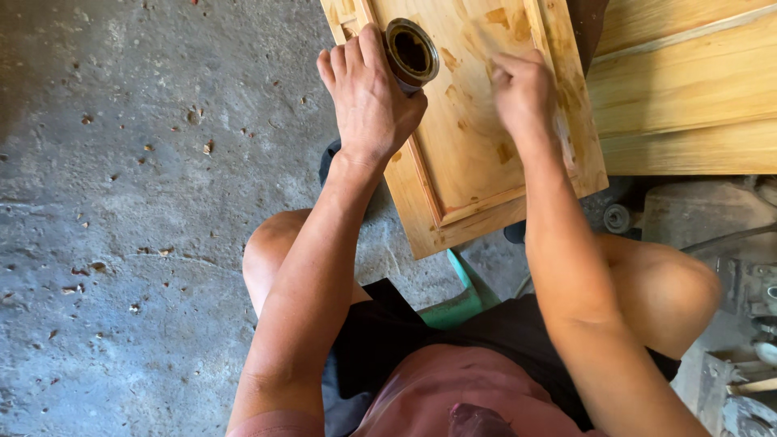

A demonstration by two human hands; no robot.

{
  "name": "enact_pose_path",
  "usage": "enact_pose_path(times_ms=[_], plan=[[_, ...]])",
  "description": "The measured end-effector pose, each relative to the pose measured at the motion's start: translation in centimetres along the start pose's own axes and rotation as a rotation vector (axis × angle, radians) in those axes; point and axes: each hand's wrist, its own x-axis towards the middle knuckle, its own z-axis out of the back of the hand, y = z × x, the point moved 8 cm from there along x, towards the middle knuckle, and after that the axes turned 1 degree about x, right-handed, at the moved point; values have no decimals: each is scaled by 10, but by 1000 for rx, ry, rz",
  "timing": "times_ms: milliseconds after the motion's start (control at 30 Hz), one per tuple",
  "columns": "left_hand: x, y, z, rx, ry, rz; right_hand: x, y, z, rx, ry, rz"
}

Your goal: The person applies wood stain to a wooden panel using a small brush and a wooden applicator. They repeatedly dip the brush into a can of stain and spread it across the panel's surface and edges.

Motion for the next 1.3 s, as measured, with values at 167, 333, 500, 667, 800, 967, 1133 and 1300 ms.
enact_pose_path(times_ms=[167, 333, 500, 667, 800, 967, 1133, 1300], plan=[[-3, 4, 2, -17, 31, 0, -18, 7, 7, -34, -33, 54], [-7, 2, 3, -21, 41, -20, -26, -5, 12, -70, -152, 14], [-5, -1, 0, -12, 44, -19, -23, 6, 11, -64, -173, 121], [-3, -5, -6, -21, 52, -22, -29, 9, 7, -56, -55, 172], [-4, -6, -6, 4, 42, -32, -35, -6, 22, -59, -163, 77], [-6, -10, -10, -33, 66, -41, -30, -16, 28, -159, -187, 54], [-7, -10, -12, -9, 55, -50, -17, -12, 21, -181, -201, 68], [-6, -9, -11, -16, 59, -47, -3, -15, 13, -31, -156, 101]])
